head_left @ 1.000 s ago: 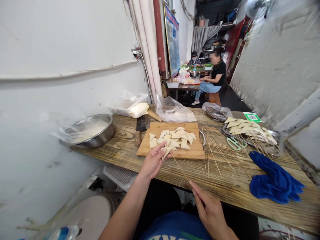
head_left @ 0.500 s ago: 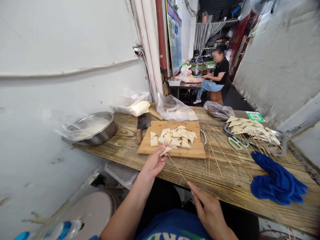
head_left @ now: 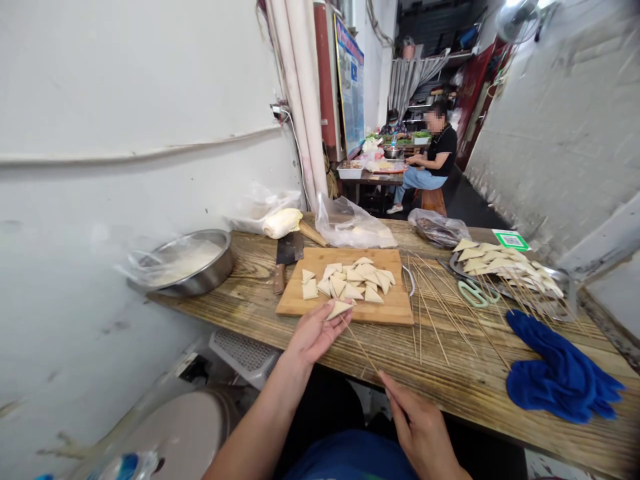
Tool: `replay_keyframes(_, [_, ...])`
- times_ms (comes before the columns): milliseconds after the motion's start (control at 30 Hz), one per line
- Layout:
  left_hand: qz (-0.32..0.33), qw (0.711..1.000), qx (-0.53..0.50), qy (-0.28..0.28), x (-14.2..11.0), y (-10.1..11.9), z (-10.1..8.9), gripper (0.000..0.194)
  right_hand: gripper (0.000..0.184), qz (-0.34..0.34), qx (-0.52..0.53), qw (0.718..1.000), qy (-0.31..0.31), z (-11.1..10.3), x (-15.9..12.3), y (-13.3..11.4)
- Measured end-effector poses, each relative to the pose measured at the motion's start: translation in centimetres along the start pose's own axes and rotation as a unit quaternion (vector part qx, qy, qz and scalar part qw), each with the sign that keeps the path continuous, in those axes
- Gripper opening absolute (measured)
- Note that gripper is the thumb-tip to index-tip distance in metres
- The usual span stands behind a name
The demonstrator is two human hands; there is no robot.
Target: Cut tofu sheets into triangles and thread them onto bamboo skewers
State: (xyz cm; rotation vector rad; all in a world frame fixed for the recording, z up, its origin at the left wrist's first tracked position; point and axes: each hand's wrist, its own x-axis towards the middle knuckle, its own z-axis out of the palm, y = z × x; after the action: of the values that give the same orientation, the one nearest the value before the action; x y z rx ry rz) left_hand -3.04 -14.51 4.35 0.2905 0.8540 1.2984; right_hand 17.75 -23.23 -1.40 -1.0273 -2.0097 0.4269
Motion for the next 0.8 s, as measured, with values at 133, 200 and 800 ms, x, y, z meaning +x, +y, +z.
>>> replay_keyframes(133, [0.001,1.000,-0.007,-0.010,-0.07,0.06,0.16,0.017,0.036,-0.001,0.002,1.000,-0.005,0.01,0.10,0.02])
replay_keyframes(200, [0.004,1.000,-0.011,-0.011,-0.05,0.02,0.22,0.017,0.036,0.001,0.000,1.000,-0.004,-0.05,0.21,-0.03])
replay_keyframes(800, [0.020,1.000,-0.012,-0.006,-0.26,-0.18,0.73,0.012,0.035,0.015,-0.006,1.000,-0.018,-0.13,0.15,0.58])
